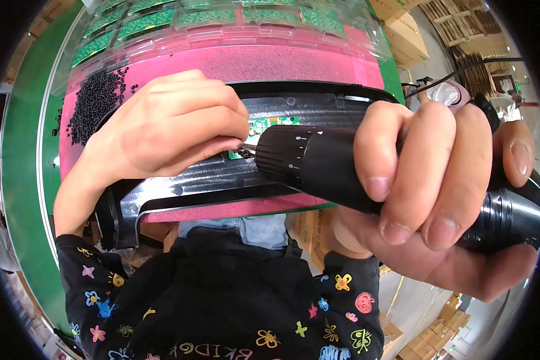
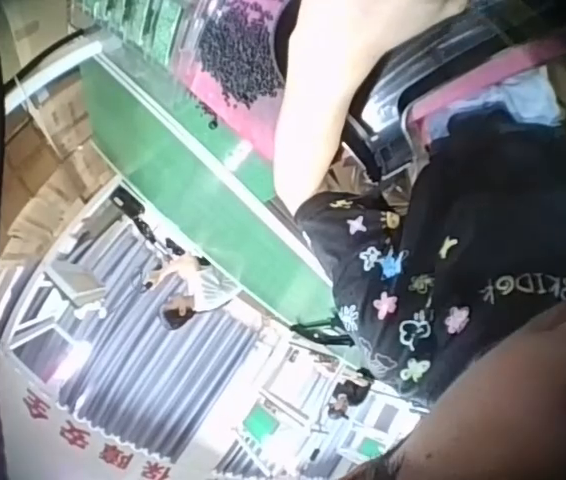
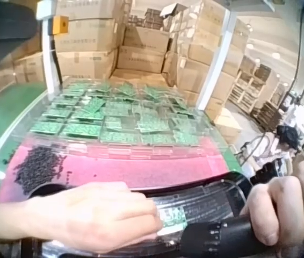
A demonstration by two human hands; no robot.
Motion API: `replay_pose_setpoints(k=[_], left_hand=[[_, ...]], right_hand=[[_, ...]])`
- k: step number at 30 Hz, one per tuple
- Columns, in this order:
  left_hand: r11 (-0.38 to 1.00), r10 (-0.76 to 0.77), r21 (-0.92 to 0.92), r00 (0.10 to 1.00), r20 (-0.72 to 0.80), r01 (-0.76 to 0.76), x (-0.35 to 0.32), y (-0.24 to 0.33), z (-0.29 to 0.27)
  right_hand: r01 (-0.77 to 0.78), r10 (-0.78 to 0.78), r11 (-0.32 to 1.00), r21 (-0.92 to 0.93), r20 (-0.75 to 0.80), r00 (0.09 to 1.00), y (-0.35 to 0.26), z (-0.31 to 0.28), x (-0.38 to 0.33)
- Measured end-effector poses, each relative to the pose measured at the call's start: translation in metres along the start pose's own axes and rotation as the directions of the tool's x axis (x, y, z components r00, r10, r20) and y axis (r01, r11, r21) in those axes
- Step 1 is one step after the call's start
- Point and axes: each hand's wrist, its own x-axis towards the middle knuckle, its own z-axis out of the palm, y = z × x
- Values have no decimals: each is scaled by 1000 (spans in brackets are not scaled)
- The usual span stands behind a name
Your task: Assembling electronic circuit boards into plastic housings using an electric screwdriver.
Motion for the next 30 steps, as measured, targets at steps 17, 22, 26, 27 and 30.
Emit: replay_pose_setpoints(k=[17, 22, 26, 27, 30], left_hand=[[967, 31, -254, 999, 15, -27, -7, -11, 2], [936, 43, -346, 998, -49, -58, -2, -13, 2], [919, 9, -395, 997, 76, 22, -3, -14, -4], [960, -51, -273, 996, 67, 68, -5, -12, -4], [988, -143, 64, 990, 12, 142, -9, -8, -6]], right_hand=[[-83, 84, 997, -7, 68, 994, 12, -3, -8], [0, 0, 1000, -3, 50, 999, 12, 0, -7], [18, -20, 999, 35, 73, 997, 14, -3, -6], [-52, 53, 999, -12, 110, 992, 18, -3, -6], [-190, 214, 976, -105, 320, 923, 39, -24, -5]])
